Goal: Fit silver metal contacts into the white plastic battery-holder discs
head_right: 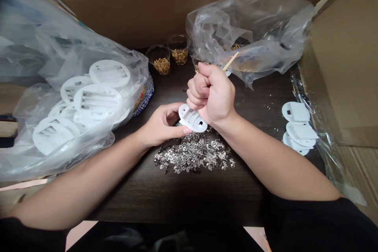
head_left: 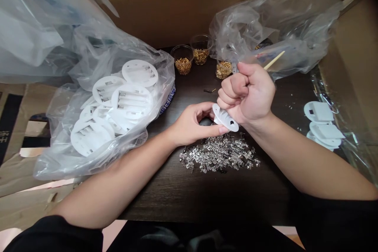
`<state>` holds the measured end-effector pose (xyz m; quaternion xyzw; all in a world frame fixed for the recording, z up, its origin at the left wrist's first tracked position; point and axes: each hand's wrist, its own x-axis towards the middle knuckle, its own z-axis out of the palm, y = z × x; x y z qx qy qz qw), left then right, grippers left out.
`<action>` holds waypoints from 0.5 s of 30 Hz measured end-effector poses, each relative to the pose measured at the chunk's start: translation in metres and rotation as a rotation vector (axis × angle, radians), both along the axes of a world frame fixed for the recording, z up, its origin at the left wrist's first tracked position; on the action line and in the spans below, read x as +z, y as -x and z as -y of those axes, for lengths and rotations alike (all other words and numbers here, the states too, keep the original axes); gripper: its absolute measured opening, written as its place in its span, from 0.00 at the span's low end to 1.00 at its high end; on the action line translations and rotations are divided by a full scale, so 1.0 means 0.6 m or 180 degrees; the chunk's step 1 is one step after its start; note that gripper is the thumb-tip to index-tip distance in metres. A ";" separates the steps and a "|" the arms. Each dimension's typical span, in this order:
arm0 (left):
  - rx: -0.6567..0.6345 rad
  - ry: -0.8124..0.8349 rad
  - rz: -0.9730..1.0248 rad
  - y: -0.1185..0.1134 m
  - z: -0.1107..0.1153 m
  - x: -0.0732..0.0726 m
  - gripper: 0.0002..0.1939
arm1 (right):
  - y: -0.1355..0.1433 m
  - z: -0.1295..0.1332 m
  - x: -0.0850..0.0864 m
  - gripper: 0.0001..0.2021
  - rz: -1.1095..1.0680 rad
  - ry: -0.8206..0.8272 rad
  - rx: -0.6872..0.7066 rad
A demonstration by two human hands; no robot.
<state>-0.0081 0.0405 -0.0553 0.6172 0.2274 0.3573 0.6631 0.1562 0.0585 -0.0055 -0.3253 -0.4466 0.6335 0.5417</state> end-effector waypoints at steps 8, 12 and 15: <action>0.0037 0.0059 -0.0033 0.002 0.001 -0.003 0.19 | 0.001 -0.005 -0.010 0.35 0.0023 -0.0148 0.0172; 0.0037 0.0085 0.0121 0.001 -0.001 -0.003 0.20 | -0.008 -0.007 -0.012 0.35 -0.0278 -0.0258 0.0242; 0.0000 0.0137 0.0164 0.000 -0.002 -0.002 0.20 | -0.011 -0.005 -0.013 0.34 -0.0514 -0.0242 0.0226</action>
